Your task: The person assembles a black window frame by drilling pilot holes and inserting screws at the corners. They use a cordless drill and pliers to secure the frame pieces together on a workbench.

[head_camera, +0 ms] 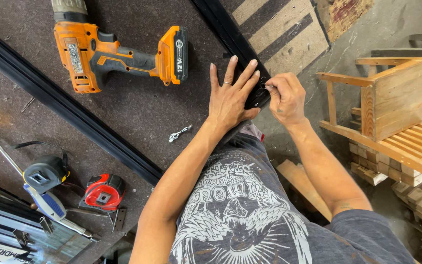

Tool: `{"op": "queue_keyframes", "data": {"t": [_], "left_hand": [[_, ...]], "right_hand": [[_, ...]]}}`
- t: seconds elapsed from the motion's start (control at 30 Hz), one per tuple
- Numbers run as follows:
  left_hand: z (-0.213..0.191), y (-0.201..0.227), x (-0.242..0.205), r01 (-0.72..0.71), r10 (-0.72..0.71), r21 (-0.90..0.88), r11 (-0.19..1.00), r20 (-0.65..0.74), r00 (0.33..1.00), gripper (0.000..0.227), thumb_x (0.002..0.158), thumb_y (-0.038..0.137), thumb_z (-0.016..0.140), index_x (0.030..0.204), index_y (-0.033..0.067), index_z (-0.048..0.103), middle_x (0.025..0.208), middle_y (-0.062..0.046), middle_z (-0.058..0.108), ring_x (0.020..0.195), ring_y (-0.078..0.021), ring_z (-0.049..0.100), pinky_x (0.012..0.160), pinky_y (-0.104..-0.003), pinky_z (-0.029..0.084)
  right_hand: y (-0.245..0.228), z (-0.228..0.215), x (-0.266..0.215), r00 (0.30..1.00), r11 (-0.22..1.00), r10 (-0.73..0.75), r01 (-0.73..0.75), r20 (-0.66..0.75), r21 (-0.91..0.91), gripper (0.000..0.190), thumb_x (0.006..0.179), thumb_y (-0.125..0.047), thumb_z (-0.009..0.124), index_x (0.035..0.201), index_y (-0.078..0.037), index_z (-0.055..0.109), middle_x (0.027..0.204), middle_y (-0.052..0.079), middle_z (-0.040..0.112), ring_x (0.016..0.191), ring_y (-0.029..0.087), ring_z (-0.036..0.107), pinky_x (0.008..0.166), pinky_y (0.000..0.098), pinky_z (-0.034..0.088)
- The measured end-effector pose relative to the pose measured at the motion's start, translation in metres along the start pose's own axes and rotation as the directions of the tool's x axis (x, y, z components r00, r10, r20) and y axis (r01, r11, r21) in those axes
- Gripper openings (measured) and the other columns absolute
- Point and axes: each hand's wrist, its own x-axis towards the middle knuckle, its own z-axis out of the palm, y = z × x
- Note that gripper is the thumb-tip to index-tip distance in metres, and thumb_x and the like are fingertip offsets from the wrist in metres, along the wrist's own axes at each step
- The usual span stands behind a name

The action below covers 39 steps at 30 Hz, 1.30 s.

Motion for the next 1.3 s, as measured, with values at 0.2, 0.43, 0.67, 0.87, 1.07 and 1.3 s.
{"op": "queue_keyframes", "data": {"t": [0.2, 0.43, 0.67, 0.87, 1.07, 1.3], "left_hand": [[0.001, -0.002, 0.0, -0.011, 0.011, -0.023, 1.0, -0.021, 1.0, 0.1, 0.063, 0.054, 0.087, 0.15, 0.0197, 0.052, 0.167, 0.005, 0.028, 0.158, -0.0336, 0.011, 0.123, -0.074, 0.0], [0.001, -0.003, -0.003, -0.02, 0.019, -0.017, 1.0, -0.041, 0.999, 0.099, 0.064, 0.052, 0.087, 0.151, 0.0195, 0.052, 0.167, 0.004, 0.029, 0.158, -0.0335, 0.01, 0.123, -0.074, 0.001], [-0.002, -0.004, 0.0, -0.003, 0.002, -0.033, 0.999, -0.034, 0.999, 0.1, 0.062, 0.05, 0.087, 0.15, 0.0205, 0.052, 0.166, 0.005, 0.03, 0.157, -0.0324, 0.012, 0.123, -0.072, 0.001], [-0.014, -0.002, -0.003, -0.002, 0.001, -0.036, 0.999, -0.036, 0.999, 0.1, 0.06, 0.049, 0.088, 0.149, 0.0195, 0.052, 0.166, 0.005, 0.031, 0.157, -0.0314, 0.013, 0.124, -0.072, 0.002], [-0.005, -0.003, -0.008, -0.006, 0.004, -0.051, 0.999, -0.042, 0.999, 0.1, 0.06, 0.049, 0.088, 0.149, 0.0197, 0.053, 0.165, 0.005, 0.031, 0.157, -0.0318, 0.014, 0.123, -0.071, 0.002], [-0.005, -0.004, -0.005, -0.016, 0.013, -0.044, 0.999, -0.057, 0.998, 0.1, 0.059, 0.049, 0.088, 0.148, 0.0198, 0.054, 0.165, 0.006, 0.032, 0.157, -0.0319, 0.015, 0.123, -0.073, 0.001]], "right_hand": [[0.012, -0.006, 0.009, 0.983, 0.985, -0.151, 0.159, 0.107, -0.066, 0.011, 0.094, 0.002, 0.075, 0.1, -0.004, 0.067, 0.098, 0.01, 0.065, 0.09, 0.031, 0.065, 0.076, 0.0388, 0.054], [0.013, -0.01, 0.016, 0.953, 0.968, -0.214, 0.236, 0.215, -0.083, 0.013, 0.091, 0.003, 0.073, 0.1, -0.003, 0.066, 0.097, 0.01, 0.066, 0.09, 0.03, 0.066, 0.077, 0.0386, 0.055], [0.019, -0.01, 0.026, 0.934, 0.958, -0.274, 0.287, 0.228, -0.021, 0.013, 0.088, 0.006, 0.069, 0.098, -0.002, 0.066, 0.095, 0.01, 0.068, 0.087, 0.03, 0.067, 0.075, 0.0379, 0.055], [0.019, -0.01, 0.034, 0.912, 0.942, -0.332, 0.335, 0.242, 0.028, 0.018, 0.085, 0.007, 0.068, 0.099, -0.002, 0.066, 0.095, 0.011, 0.067, 0.087, 0.031, 0.067, 0.076, 0.0391, 0.055], [0.02, -0.019, 0.023, 0.925, 0.965, -0.264, 0.25, 0.272, 0.086, 0.021, 0.088, 0.005, 0.074, 0.107, -0.003, 0.067, 0.101, 0.013, 0.067, 0.092, 0.033, 0.066, 0.08, 0.0411, 0.054], [0.015, -0.02, 0.015, 0.964, 0.988, -0.06, 0.02, 0.258, 0.156, 0.039, 0.088, -0.001, 0.08, 0.123, 0.0, 0.063, 0.111, 0.016, 0.068, 0.097, 0.029, 0.069, 0.087, 0.0371, 0.057]]}}
